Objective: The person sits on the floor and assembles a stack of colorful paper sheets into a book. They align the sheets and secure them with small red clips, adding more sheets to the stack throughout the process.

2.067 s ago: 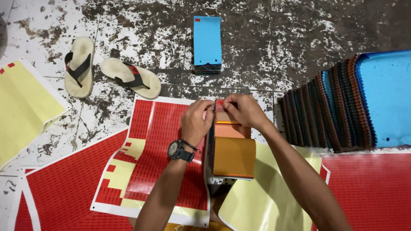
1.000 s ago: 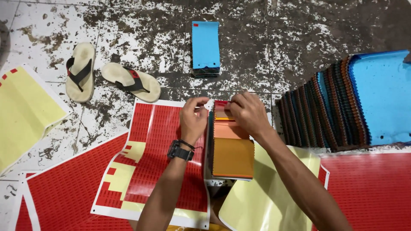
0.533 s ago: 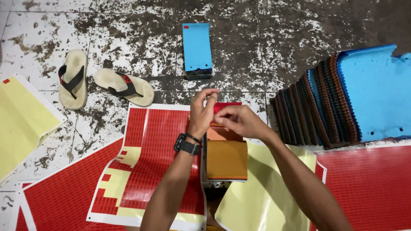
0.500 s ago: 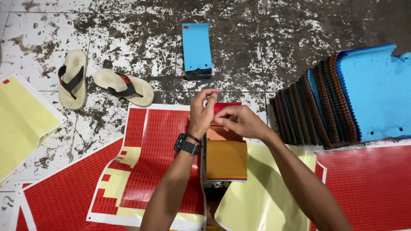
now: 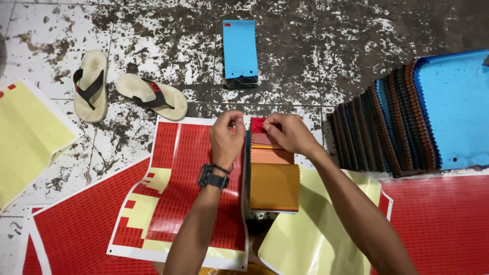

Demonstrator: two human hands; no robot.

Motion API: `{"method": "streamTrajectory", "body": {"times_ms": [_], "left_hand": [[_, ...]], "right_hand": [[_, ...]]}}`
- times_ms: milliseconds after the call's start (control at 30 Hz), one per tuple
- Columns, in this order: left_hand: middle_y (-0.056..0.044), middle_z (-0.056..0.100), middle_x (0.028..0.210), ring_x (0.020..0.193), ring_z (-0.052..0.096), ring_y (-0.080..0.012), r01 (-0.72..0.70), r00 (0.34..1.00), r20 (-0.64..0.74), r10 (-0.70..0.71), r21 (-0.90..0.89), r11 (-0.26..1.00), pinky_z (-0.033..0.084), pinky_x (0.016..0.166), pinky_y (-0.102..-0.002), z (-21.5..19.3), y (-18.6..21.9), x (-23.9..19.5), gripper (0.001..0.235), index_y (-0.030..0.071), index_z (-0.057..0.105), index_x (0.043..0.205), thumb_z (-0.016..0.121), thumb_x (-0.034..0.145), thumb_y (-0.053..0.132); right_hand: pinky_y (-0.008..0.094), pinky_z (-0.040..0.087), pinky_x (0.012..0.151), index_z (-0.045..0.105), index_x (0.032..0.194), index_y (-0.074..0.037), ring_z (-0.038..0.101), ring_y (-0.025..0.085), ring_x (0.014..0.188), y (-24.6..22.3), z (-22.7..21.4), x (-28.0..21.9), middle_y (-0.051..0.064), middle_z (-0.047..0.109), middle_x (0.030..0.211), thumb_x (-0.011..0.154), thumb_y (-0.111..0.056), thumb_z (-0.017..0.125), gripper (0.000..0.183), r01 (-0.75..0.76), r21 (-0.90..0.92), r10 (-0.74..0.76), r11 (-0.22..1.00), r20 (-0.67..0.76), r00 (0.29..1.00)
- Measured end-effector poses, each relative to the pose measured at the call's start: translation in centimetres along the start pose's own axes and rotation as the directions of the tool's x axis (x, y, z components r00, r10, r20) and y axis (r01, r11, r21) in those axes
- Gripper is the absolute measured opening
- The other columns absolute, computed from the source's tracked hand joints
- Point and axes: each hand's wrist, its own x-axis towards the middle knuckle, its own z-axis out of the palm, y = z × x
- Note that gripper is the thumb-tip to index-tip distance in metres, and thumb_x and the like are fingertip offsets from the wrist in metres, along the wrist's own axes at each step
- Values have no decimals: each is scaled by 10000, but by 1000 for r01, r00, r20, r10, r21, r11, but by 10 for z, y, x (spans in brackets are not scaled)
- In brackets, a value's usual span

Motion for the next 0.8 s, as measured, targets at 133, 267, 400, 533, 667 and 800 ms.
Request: {"method": "streamTrajectory", "body": {"times_ms": [133,267,400,533,667,800], "left_hand": [[-25,744,922,878,724,-278,-139,989,74,132,102,985,596,720,-365,-11,-10,-18,142,169,747,1005,663,912,102],[23,696,941,920,696,-224,-288,954,162,254,243,926,580,779,-340,-13,-16,-23,228,220,752,1037,637,907,73],[16,642,1030,1005,648,-216,-475,877,296,377,427,769,561,789,-358,-8,-26,-20,316,299,727,1171,599,944,121],[12,618,1051,959,629,-231,-580,814,404,417,530,619,550,735,-368,-16,0,-11,242,270,723,1091,545,997,135],[10,573,998,939,599,-236,-599,797,485,360,560,572,516,774,-405,-18,8,-12,257,260,686,1101,505,997,110],[31,555,999,986,583,-232,-580,808,516,285,609,542,485,844,-432,-14,2,-14,378,325,636,1279,472,992,142]], "right_hand": [[450,583,717,770,1003,-106,745,358,847,10,10,9,133,770,833,936,-197,684,142,-5,-70,4,998,-3,1000],[480,580,746,777,1002,-127,739,377,881,3,10,13,131,776,853,928,-230,670,165,-61,-173,61,983,-5,998],[520,581,792,775,1033,-107,737,416,939,-2,13,13,161,781,896,922,-228,641,212,-127,-244,133,961,9,991],[524,579,809,769,1048,-126,730,412,973,-8,12,16,155,780,934,925,-257,629,228,-171,-284,188,943,36,981],[509,597,794,806,983,-189,741,391,954,-8,12,16,130,787,914,859,-274,676,199,-225,-297,232,928,-13,973],[559,592,798,743,1059,-100,705,437,992,33,16,27,168,709,973,782,-219,815,310,-94,-394,52,914,-115,992]]}}
